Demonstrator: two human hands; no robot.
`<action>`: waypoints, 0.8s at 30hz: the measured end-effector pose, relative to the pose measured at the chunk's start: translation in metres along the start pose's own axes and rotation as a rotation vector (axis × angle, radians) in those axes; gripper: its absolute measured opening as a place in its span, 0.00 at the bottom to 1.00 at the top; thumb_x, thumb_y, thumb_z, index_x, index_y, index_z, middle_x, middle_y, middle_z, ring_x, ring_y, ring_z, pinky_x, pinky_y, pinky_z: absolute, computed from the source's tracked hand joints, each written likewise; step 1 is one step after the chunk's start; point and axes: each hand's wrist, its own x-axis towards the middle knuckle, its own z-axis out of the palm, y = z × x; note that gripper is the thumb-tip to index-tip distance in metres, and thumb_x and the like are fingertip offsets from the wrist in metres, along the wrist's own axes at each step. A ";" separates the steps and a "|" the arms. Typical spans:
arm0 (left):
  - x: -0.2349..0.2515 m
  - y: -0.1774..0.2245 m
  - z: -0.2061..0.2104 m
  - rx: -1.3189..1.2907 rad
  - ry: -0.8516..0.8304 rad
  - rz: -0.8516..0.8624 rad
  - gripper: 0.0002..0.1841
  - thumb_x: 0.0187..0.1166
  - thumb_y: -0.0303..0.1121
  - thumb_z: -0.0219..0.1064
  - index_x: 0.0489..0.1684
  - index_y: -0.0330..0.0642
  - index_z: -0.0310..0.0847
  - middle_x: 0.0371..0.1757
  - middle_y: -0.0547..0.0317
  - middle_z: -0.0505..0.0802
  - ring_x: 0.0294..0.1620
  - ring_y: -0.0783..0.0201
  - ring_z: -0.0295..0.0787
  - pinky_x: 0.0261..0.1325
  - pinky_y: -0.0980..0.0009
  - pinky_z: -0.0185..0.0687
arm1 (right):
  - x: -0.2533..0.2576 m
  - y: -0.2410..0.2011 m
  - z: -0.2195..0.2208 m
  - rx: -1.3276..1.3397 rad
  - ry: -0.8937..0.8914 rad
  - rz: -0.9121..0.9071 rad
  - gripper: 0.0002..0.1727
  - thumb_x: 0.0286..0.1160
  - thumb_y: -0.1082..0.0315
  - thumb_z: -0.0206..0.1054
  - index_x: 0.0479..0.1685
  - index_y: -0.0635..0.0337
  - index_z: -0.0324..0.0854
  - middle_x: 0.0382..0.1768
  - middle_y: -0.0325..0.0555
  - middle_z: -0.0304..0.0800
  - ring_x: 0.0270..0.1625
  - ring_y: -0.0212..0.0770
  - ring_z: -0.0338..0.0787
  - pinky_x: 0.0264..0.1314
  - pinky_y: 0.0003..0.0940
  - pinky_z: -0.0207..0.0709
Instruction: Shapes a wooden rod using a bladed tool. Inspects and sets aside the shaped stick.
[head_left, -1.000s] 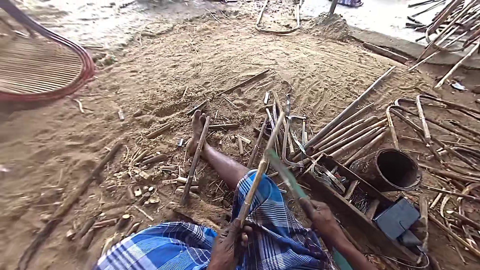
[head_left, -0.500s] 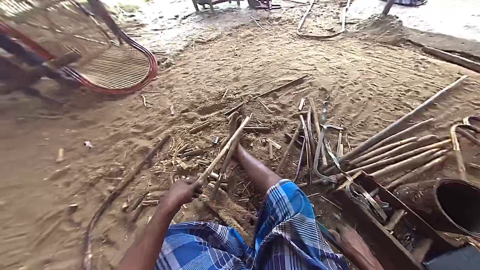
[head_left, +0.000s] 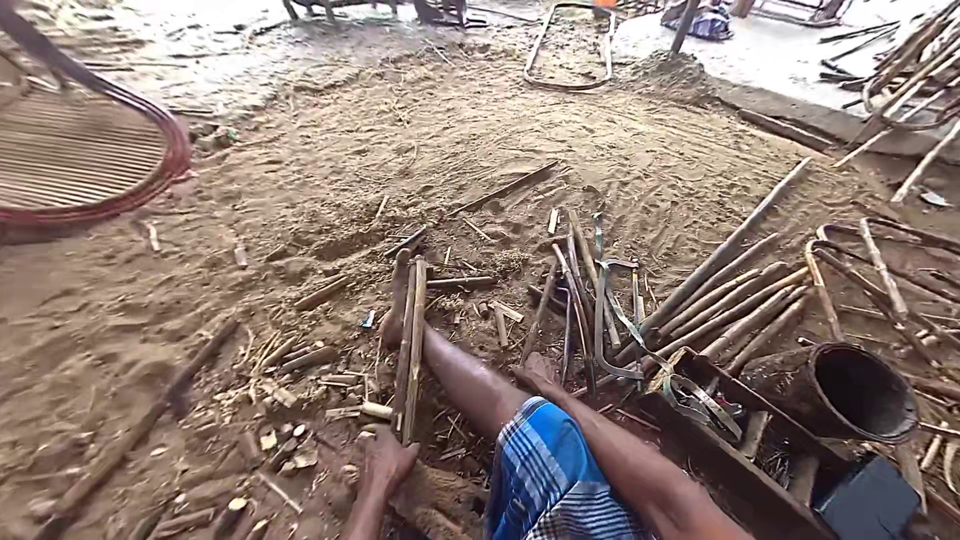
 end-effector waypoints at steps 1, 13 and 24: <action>-0.004 0.002 -0.001 -0.016 0.019 -0.009 0.46 0.71 0.46 0.76 0.87 0.30 0.57 0.77 0.27 0.78 0.77 0.34 0.78 0.76 0.39 0.75 | 0.000 0.003 0.002 0.076 0.056 -0.006 0.35 0.79 0.47 0.64 0.75 0.67 0.72 0.65 0.65 0.86 0.68 0.62 0.87 0.67 0.63 0.80; -0.156 0.077 -0.106 -1.120 -0.060 0.328 0.24 0.85 0.36 0.67 0.75 0.35 0.69 0.42 0.46 0.94 0.30 0.57 0.92 0.28 0.63 0.89 | -0.207 -0.072 -0.090 0.512 0.215 -0.573 0.24 0.90 0.60 0.55 0.83 0.48 0.66 0.55 0.58 0.88 0.51 0.58 0.91 0.49 0.62 0.86; -0.320 -0.042 -0.121 -1.325 0.035 0.553 0.36 0.71 0.31 0.72 0.80 0.34 0.59 0.53 0.42 0.92 0.45 0.49 0.95 0.45 0.52 0.95 | -0.261 0.070 -0.052 0.359 0.303 -0.751 0.20 0.84 0.51 0.62 0.61 0.52 0.90 0.64 0.48 0.89 0.67 0.45 0.88 0.73 0.48 0.80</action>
